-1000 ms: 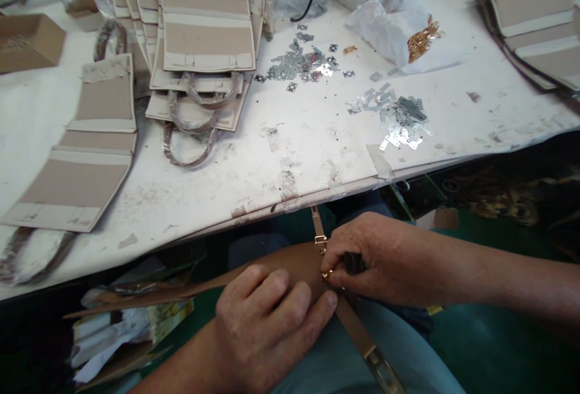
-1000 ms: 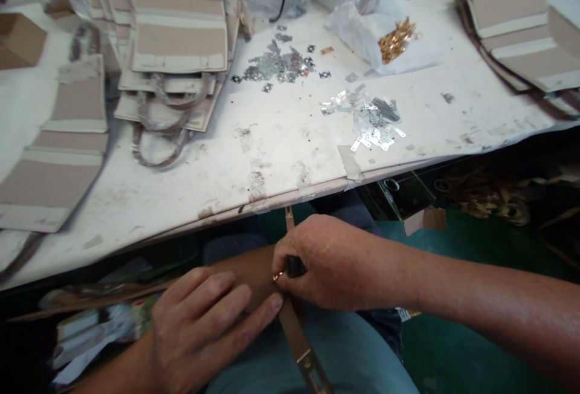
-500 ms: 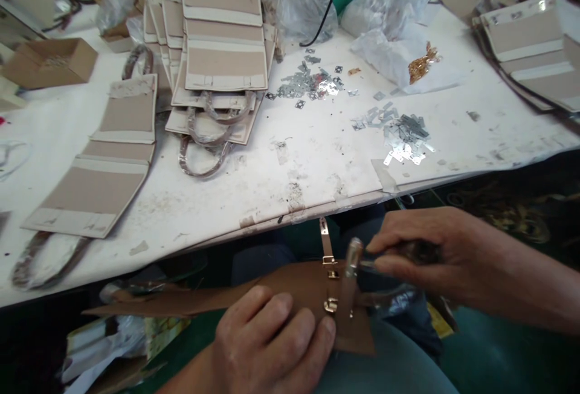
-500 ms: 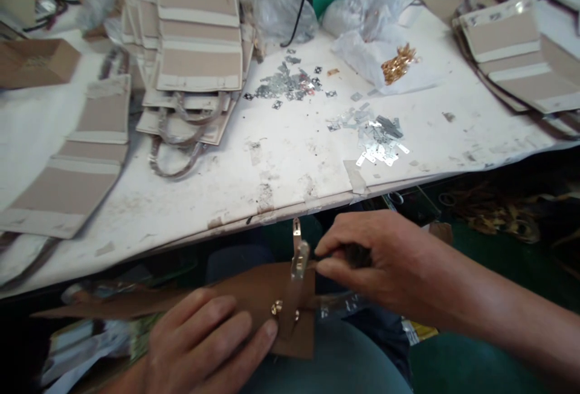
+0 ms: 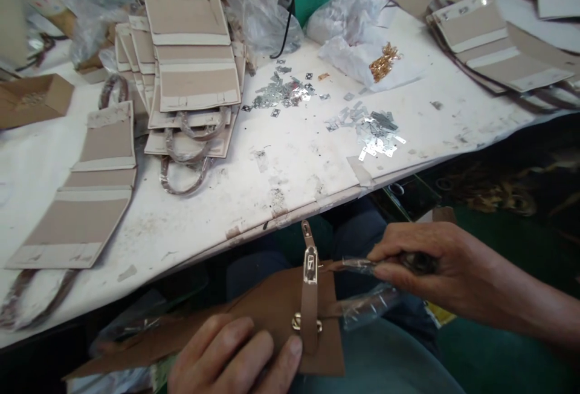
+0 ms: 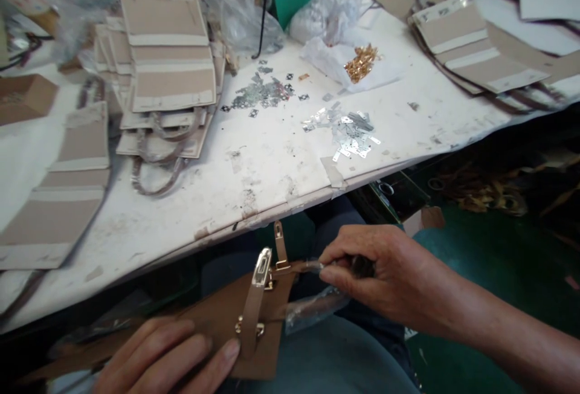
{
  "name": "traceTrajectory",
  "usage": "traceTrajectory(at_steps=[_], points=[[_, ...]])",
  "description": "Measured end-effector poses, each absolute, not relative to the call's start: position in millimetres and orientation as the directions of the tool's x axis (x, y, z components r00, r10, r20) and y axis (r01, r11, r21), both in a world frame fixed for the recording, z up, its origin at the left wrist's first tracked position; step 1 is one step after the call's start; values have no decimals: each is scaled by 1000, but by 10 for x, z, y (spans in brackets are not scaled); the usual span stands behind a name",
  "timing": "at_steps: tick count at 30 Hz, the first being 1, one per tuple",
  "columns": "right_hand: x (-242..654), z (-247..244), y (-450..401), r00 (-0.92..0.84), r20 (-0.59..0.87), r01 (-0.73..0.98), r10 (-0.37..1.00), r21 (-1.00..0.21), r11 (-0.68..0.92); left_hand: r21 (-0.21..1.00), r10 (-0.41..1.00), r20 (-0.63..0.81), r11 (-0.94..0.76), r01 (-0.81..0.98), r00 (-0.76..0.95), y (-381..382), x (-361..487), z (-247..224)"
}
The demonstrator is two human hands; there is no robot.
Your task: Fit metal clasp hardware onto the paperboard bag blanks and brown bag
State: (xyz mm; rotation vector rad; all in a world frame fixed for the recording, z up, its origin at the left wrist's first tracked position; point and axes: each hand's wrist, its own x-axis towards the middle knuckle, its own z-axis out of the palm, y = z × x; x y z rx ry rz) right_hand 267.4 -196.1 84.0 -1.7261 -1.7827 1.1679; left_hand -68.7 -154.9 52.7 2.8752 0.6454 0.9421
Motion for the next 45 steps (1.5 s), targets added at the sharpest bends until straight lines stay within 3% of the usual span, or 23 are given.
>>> traceTrajectory(at_steps=[5,9,14,18,20,25,29,33,38,41,43,45], points=[[2598,972,-1912,-137,-52,604,989,-796,42,239,454,449,-891,387,769,-1310,-599,694],[2457,1070,-1667,-408,-171,560,897,-823,98,266,431,463,-901,342,775,-1202,-505,694],[2275,1094,-1312,-624,-182,448,760,-880,157,336,425,466,-896,289,776,-1139,-484,631],[2141,1058,-1255,-561,-248,384,790,-923,-17,477,524,439,-824,305,730,-1044,-516,625],[2100,1001,-1238,-521,-230,364,822,-931,-30,538,567,381,-778,323,730,-934,-512,623],[2111,755,-928,-340,-170,494,925,-869,21,690,713,55,-533,490,699,-387,-354,562],[2176,570,-556,-256,-230,606,939,-795,-30,726,679,-195,-385,569,708,70,-141,389],[2224,417,-378,-227,-343,673,911,-732,-108,675,646,-294,-382,631,705,259,-4,222],[2255,291,-392,-183,-287,786,940,-617,-36,555,777,-197,-414,722,597,123,36,279],[2242,258,-456,-107,-217,871,970,-491,-14,397,832,36,-520,756,553,-148,26,300],[2223,241,-519,-77,-144,904,986,-426,8,269,794,184,-607,748,579,-374,17,219],[2201,221,-595,-92,-43,928,995,-366,70,214,766,266,-639,738,586,-589,5,71]])
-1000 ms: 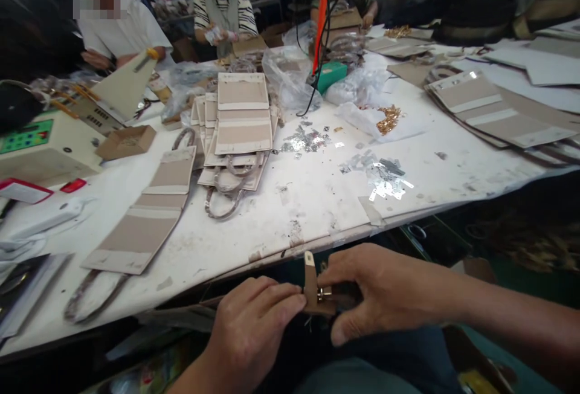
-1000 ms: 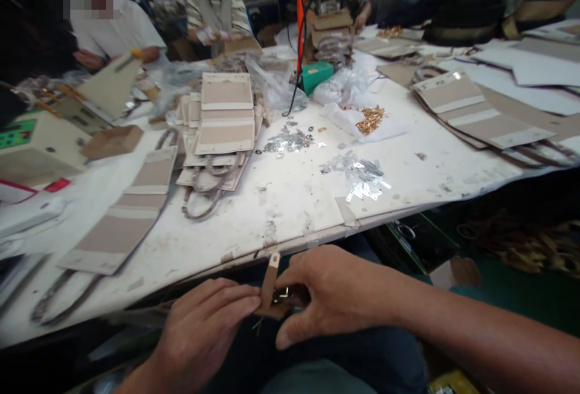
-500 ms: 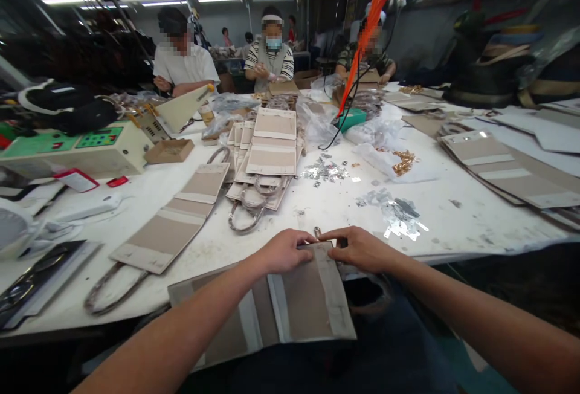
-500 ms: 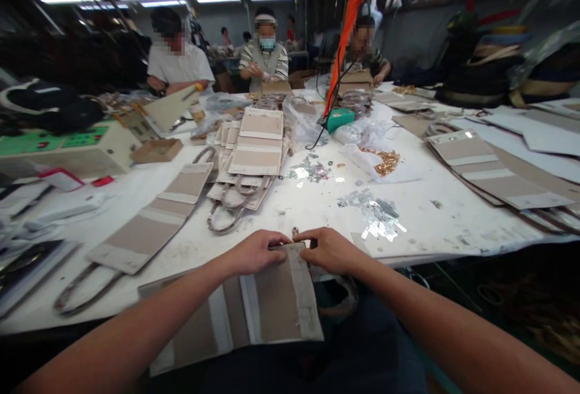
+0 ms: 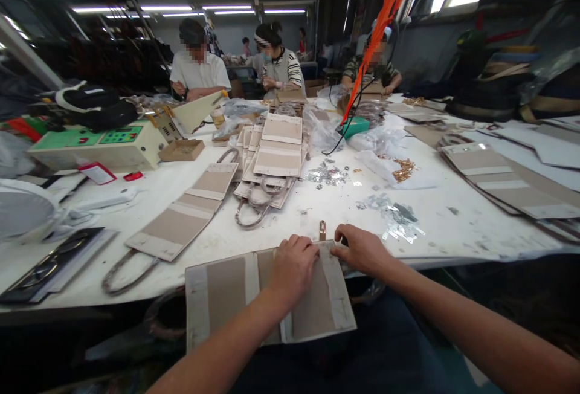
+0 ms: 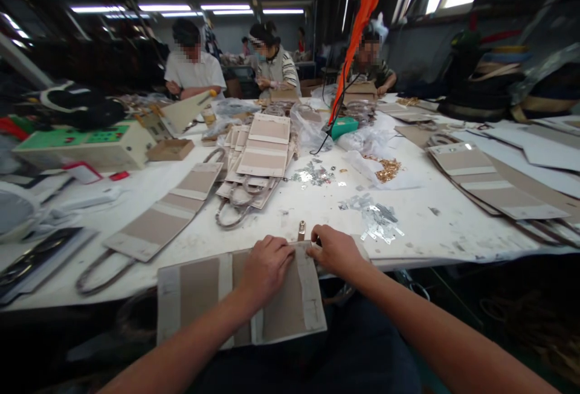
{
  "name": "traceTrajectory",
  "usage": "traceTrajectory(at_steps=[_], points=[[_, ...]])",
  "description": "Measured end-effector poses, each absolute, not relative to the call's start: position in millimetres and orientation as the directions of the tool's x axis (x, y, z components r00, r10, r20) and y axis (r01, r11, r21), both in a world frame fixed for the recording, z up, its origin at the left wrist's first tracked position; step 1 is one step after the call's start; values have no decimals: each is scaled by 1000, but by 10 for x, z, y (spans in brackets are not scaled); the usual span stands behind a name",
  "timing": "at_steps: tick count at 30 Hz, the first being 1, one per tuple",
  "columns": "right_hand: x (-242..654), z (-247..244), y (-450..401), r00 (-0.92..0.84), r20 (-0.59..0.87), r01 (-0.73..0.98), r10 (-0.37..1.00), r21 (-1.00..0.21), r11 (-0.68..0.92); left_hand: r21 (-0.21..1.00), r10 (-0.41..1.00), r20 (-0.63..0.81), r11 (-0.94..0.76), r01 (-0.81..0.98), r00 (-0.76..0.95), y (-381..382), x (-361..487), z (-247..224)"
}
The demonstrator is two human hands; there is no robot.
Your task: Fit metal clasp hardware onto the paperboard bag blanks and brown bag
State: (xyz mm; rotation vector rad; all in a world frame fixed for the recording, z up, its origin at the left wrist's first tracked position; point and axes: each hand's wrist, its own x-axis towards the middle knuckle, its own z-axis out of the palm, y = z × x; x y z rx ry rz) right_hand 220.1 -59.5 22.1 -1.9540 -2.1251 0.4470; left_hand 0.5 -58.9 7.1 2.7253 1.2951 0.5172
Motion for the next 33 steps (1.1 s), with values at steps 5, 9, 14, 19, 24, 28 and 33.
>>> traceTrajectory(at_steps=[5,9,14,19,24,28,33], points=[[2143,168,-764,-295,70,944,953,-134,302,206,752,378,-638,742,541,-849,-41,-272],[2106,173,-814,-393,59,917,918,-43,396,181,744,309,-658,731,593,-767,-84,-279],[2139,206,-803,-441,-26,898,897,-5,441,162,733,272,-674,721,624,-708,-115,-247],[2147,212,-777,-406,-78,912,911,-97,398,214,756,266,-651,729,597,-739,-95,-277],[1977,194,-845,-188,-77,961,979,-219,167,240,776,268,-628,740,571,-755,-78,-306],[1908,141,-935,-138,-78,964,987,-240,115,210,768,255,-638,741,588,-770,-70,-332],[1892,84,-969,-159,-49,968,986,-206,146,156,757,234,-648,745,610,-768,-54,-313]])
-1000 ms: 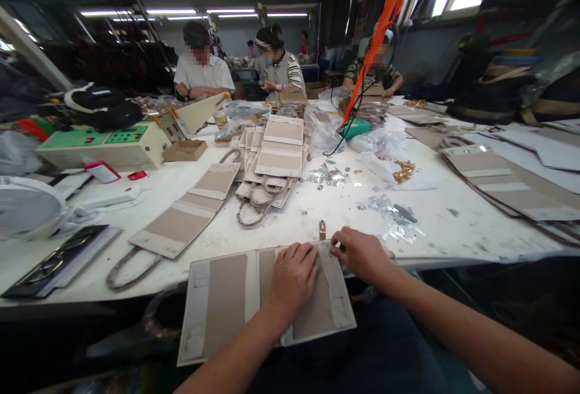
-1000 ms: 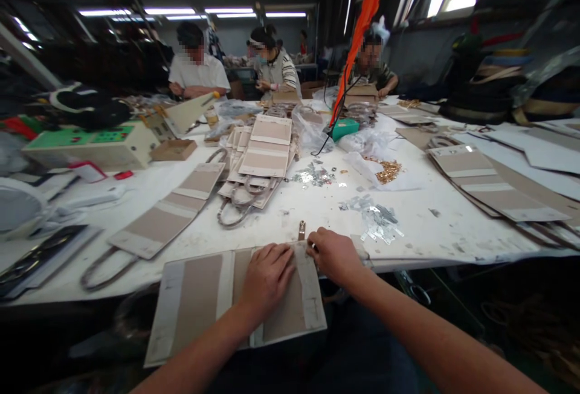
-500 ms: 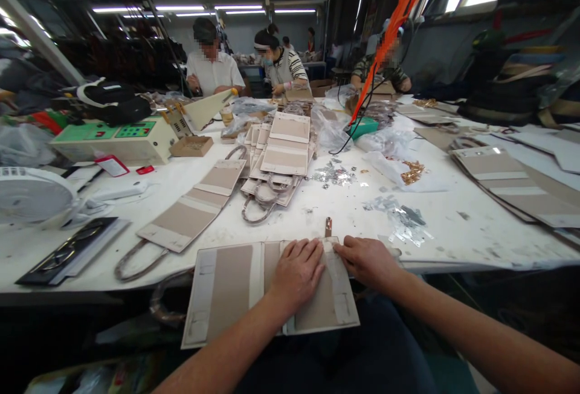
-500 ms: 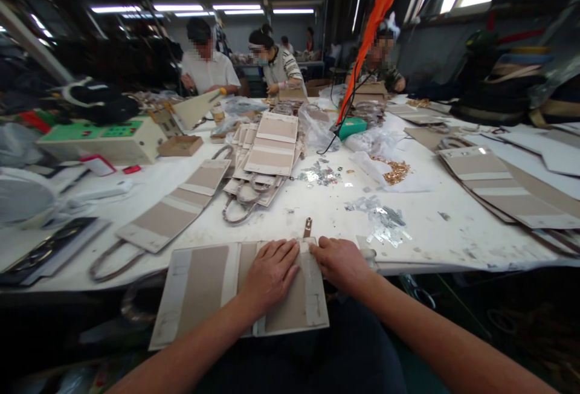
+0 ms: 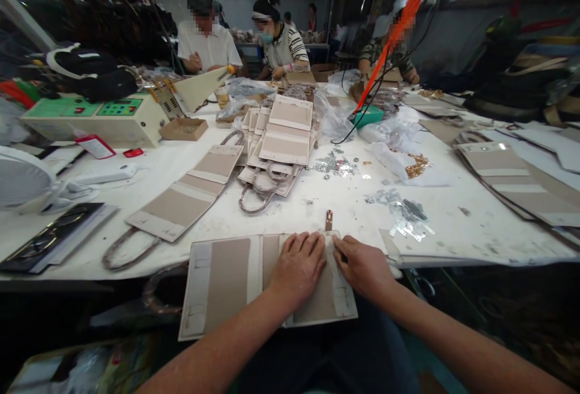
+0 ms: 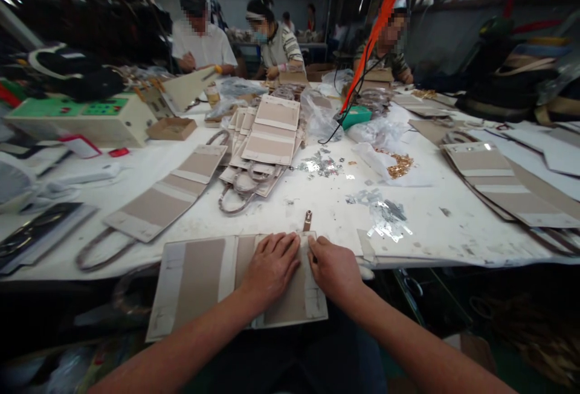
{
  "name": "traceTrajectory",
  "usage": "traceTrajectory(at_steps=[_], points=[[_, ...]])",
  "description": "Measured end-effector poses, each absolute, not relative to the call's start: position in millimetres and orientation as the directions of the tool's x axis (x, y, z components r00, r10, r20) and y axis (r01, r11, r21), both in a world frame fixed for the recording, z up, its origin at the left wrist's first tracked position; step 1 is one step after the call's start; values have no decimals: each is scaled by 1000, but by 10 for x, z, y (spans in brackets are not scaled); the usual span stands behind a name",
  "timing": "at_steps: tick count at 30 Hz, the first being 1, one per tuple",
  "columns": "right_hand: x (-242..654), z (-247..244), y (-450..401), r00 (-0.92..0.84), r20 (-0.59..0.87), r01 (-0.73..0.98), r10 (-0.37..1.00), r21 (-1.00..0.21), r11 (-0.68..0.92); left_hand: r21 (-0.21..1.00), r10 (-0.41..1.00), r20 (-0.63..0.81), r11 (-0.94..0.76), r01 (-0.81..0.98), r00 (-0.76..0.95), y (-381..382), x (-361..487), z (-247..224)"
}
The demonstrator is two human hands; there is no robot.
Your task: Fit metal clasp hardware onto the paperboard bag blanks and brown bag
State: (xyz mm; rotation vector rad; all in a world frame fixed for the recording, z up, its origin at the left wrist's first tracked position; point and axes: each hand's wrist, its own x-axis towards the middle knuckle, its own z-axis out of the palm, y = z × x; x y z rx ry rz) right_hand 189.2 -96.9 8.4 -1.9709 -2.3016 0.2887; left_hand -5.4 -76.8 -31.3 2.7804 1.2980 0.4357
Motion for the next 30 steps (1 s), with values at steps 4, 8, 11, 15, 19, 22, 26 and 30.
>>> traceTrajectory(at_steps=[4,8,11,15,19,22,26,30], points=[[1864,69,-965,-151,-45,969,988,-206,138,137,753,227,-652,745,618,-769,-46,-289],[1789,96,-983,-127,-59,974,990,-196,113,117,742,247,-662,741,624,-776,-48,-285],[1767,167,-975,-130,-68,961,989,-252,109,99,736,276,-661,744,617,-770,-63,-289],[1986,300,-804,-93,-43,946,995,-316,75,138,747,295,-651,747,596,-729,-98,-285],[2517,363,-446,124,-35,935,992,-330,-128,183,759,297,-641,745,580,-708,-121,-289],[2897,321,-143,236,-40,926,971,-295,-237,178,766,302,-631,755,568,-702,-132,-304],[3140,203,194,272,-69,918,960,-280,-280,150,764,318,-625,766,561,-655,-171,-279],[3179,110,428,272,-101,914,957,-285,-290,173,758,296,-641,747,582,-570,-196,-158]])
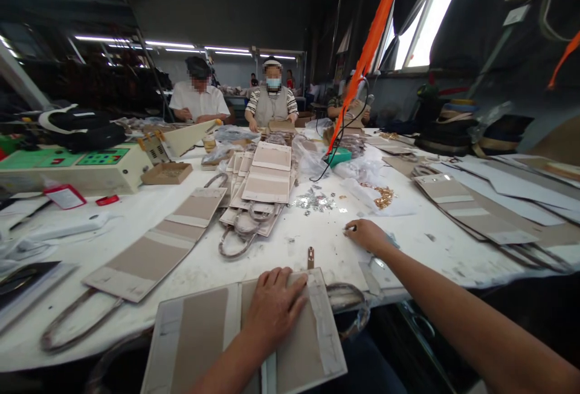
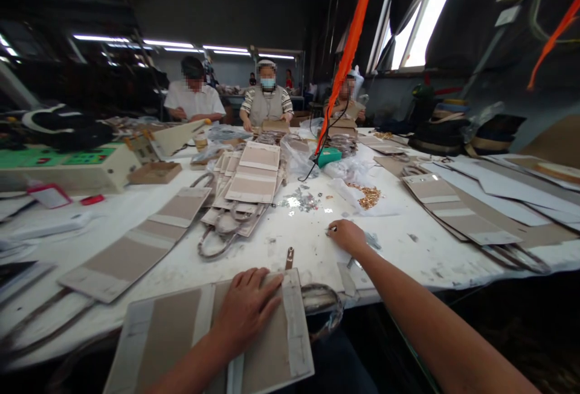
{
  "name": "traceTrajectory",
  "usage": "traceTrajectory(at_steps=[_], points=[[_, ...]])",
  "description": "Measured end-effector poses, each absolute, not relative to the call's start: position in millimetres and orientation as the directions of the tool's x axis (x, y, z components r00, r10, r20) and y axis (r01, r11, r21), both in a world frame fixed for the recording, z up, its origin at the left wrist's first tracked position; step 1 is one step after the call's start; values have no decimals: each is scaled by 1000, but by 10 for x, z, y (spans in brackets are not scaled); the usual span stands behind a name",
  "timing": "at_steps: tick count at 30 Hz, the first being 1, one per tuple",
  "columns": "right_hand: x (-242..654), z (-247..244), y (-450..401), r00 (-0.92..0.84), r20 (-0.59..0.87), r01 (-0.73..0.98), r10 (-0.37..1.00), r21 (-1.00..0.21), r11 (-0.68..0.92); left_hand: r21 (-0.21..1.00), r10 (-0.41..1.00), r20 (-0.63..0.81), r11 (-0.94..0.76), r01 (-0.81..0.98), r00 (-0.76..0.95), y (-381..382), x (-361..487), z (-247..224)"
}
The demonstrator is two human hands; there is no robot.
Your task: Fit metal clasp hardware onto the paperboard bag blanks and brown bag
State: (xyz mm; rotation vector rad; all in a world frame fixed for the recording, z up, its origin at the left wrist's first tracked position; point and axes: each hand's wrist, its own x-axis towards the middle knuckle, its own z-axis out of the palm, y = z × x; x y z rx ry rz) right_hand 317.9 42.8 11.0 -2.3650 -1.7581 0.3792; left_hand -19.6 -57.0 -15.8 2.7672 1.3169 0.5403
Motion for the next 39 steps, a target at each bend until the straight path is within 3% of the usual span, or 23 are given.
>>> traceTrajectory(at_steps=[10,18,25,32,36,39], points=[[3302,50,542,249,-116,909,961,-315,-274,167,701,164,-713,681,694,-247,-148,-15],[3359,43,596,254,-154,901,955,-321,-291,81,653,42,-756,649,756,81,-32,155],[3423,37,594,197,-136,912,971,-338,-233,130,694,199,-719,683,692,94,-37,-8],[3403,64,525,145,-145,925,979,-331,-186,156,805,64,-591,791,589,-90,14,25],[3341,91,500,143,-150,922,978,-340,-187,263,821,116,-568,780,559,-406,-76,84],[3296,124,393,84,-159,918,984,-372,-138,275,807,146,-589,760,573,-587,-169,26]])
